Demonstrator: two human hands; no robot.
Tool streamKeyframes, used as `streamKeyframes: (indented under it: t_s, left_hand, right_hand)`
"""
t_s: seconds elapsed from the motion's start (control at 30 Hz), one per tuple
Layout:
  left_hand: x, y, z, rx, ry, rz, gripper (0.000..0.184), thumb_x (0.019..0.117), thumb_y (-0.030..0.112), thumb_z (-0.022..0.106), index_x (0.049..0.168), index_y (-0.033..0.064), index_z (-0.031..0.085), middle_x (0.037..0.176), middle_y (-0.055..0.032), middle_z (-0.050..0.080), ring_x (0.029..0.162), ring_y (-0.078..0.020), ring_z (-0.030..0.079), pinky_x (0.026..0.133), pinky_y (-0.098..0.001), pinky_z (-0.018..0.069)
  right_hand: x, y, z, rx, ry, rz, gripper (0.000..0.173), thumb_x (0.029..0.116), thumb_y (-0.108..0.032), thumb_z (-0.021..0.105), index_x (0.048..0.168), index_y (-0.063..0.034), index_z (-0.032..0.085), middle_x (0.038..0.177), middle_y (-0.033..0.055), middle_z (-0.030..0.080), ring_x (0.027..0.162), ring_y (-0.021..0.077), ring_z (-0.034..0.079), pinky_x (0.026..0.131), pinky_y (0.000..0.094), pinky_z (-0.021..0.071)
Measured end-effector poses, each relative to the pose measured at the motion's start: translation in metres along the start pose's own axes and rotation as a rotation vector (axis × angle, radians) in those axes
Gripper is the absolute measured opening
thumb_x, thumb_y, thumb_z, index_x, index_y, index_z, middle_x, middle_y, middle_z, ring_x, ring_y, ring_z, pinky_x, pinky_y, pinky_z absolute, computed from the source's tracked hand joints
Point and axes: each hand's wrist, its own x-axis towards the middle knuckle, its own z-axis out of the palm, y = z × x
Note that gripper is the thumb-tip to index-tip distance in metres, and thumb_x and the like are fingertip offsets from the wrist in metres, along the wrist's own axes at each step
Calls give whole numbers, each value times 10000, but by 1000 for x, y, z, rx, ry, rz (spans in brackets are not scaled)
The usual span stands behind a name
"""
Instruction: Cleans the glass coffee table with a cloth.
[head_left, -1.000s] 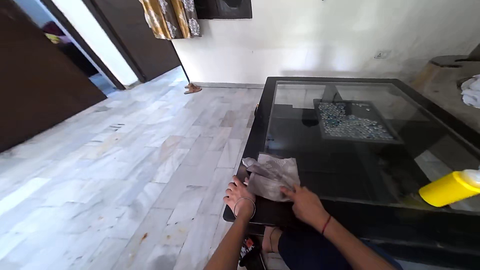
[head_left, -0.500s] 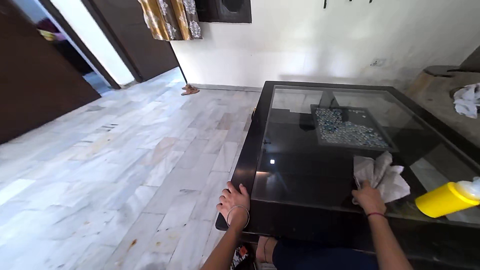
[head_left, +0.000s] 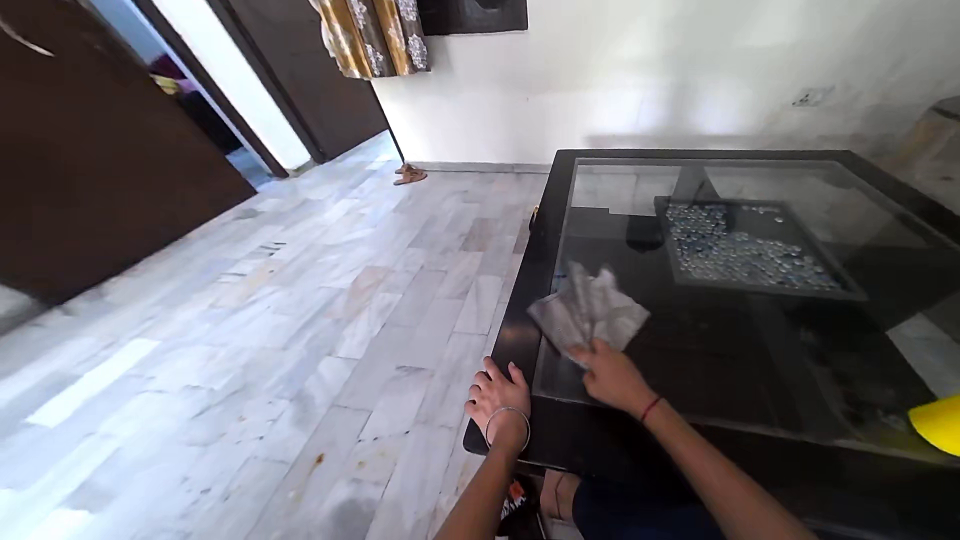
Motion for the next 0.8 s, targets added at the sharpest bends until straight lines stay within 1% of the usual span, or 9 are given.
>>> streamKeyframes:
  t_s: [0.1,0.17,0.2,0.3,0.43,0.53,0.6,0.7,0.8]
  left_hand:
    - [-1,1,-2,5,-5,-3,602,1108,467,312,1612,139,352,1533,-176,505,1405,-367,498,1120,-564,396]
    - [-2,3,-2,3,-2,-5,595,1108,456,316,1608,139,359,1534,-173,506,1408,-362,496,1121,-561,395]
    - [-2,3,-2,2,2,-4,594,1108,459,319,1607,139,364,1533,-175,507,1409,-362,496,1121,-563,395]
    - [-2,1,-1,3,6,-1,591,1108,461,322,1605,145,369,1533,-173,507,1413,-362,491,1125,-564,387]
    - [0,1,0,1,14,-6,602,1105,475,319,1605,144,369,1519,-167,520,1401,-352,505,1116,-553,401]
    - [1,0,2,7,10,-6,606,1105,481,314,1610,150,360,1517,-164,523,1397,-355,507,1112,-560,403]
    - [2,-1,2,15,14,-5,605,1105,482,314,1611,153,357,1515,-167,523,1398,-359,505,1111,-558,407]
    - [3,-1,3,29,14,-7,610,1103,487,313,1614,156,350,1503,-164,533,1386,-357,515,1098,-555,420]
    - [4,-1,3,22,7,-11,605,1104,481,316,1615,158,350,1506,-170,529,1391,-361,511,1102,-553,418]
  right_hand:
    - [-4,-26,10,-79,-87,-204,582,1006,-111,495,1576,-225,468,1476,267,506,1293,426,557,1071,572,437]
    - [-2,-26,9,-119,-79,-204,553,1030,-131,470,1575,-226,471,1453,251,535,1296,416,554,1079,562,424]
    - [-1,-21,7,-130,-47,-170,514,1050,-147,457,1556,-229,500,1437,237,561,1284,405,573,1071,550,439]
    - [3,15,-8,-127,117,17,433,1069,-157,493,1486,-222,590,1396,232,598,1236,416,605,1037,556,466]
    - [-12,84,-30,-71,415,438,373,1052,-163,551,1408,-192,660,1352,238,632,1170,450,641,963,604,500]
    - [-38,140,-41,57,607,783,339,1028,-186,596,1336,-76,682,1348,315,606,1168,516,628,920,679,493]
    - [-57,172,-44,123,687,950,372,1011,-217,620,1314,-3,661,1369,352,575,1208,538,604,931,698,486]
    - [-66,206,-48,174,736,1066,425,1005,-255,630,1299,52,627,1366,384,559,1257,547,574,962,708,465]
    - [-46,208,-57,176,692,1016,438,1022,-245,603,1314,82,607,1394,399,530,1279,559,552,982,702,460]
